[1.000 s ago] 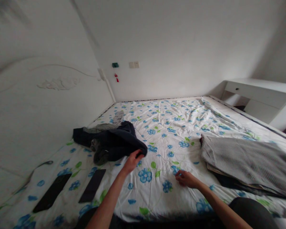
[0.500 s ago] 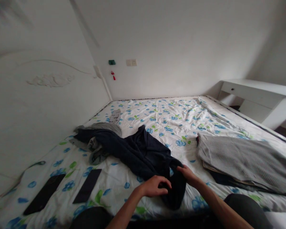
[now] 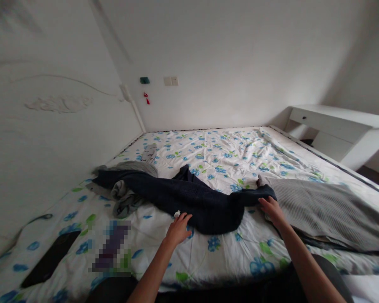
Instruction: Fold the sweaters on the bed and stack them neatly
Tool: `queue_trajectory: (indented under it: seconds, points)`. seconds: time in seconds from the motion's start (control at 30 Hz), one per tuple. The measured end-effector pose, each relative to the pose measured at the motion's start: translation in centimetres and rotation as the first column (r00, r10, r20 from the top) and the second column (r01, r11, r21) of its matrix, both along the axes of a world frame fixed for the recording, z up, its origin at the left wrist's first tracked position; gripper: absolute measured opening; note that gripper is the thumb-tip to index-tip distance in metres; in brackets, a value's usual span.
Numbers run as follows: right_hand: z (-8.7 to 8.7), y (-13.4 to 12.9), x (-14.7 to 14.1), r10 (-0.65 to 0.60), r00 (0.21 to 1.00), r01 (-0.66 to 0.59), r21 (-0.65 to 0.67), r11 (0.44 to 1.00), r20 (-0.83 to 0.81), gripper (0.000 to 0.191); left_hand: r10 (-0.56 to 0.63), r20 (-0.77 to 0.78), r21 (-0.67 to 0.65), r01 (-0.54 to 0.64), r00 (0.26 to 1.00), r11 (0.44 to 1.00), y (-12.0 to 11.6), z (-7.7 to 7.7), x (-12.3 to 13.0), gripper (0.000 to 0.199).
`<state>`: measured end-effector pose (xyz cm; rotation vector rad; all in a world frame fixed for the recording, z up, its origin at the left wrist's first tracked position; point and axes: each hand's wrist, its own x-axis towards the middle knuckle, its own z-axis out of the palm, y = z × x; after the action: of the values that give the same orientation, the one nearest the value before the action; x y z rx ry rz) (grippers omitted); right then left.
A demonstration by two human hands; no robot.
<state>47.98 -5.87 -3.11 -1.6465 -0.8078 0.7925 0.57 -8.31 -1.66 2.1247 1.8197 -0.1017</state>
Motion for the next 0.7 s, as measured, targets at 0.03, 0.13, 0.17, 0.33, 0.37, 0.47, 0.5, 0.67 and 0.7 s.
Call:
queue_trajectory:
  seconds: [0.03,0.13,0.17,0.33,0.37,0.47,0.5,0.67,0.7]
  points:
    - [-0.3,-0.2,-1.0,-0.004,0.993,0.004,-0.003,1.0,0.12,0.063,0.021,-0.033,-0.016,-0.022,0.999,1.0,-0.1,-0.5,0.2,0.09]
    - [-1.3,-1.3,-5.0,0.105,0.831,-0.152,0.042,0.988,0.546,0.076,0.066,-0.101,0.05,-0.061,0.993,0.997,-0.1,-1.7,0.7,0.094]
    - [-1.9,-1.9,-6.6,0.205,0.741,-0.286,0.023,0.958,0.639,0.075,0.085,-0.114,0.083,-0.076,0.99,0.994,-0.1,-1.9,0.8,0.094]
    - [-4.6,-4.4,-12.9,0.633,0.438,-0.656,-0.255,0.711,0.639,0.083,0.128,-0.094,0.186,-0.109,0.987,0.976,0.7,-1.5,0.3,0.064]
    - [-4.9,-4.5,-13.4,0.663,0.414,-0.646,-0.312,0.696,0.623,0.09,0.115,-0.078,0.207,-0.097,0.99,0.973,0.9,-1.2,0.2,0.053]
    - [-4.8,-4.6,-13.9,0.718,0.333,-0.624,-0.428,0.654,0.611,0.084,0.1,0.009,0.252,-0.099,0.995,0.963,1.5,-0.2,0.6,0.037]
    - [-4.6,-4.5,-13.9,0.73,0.309,-0.639,-0.436,0.634,0.609,0.072,0.099,0.055,0.26,-0.11,0.994,0.959,1.7,0.0,0.9,0.036]
    - [-2.5,-3.0,-12.8,0.689,0.572,-0.653,-0.262,0.711,0.444,0.03,0.026,0.363,0.228,-0.116,0.931,0.967,2.4,1.1,1.7,0.05]
    - [-1.9,-2.4,-12.1,0.62,0.683,-0.596,-0.196,0.779,0.387,0.033,0.016,0.411,0.208,-0.111,0.911,0.972,2.5,1.4,1.4,0.05]
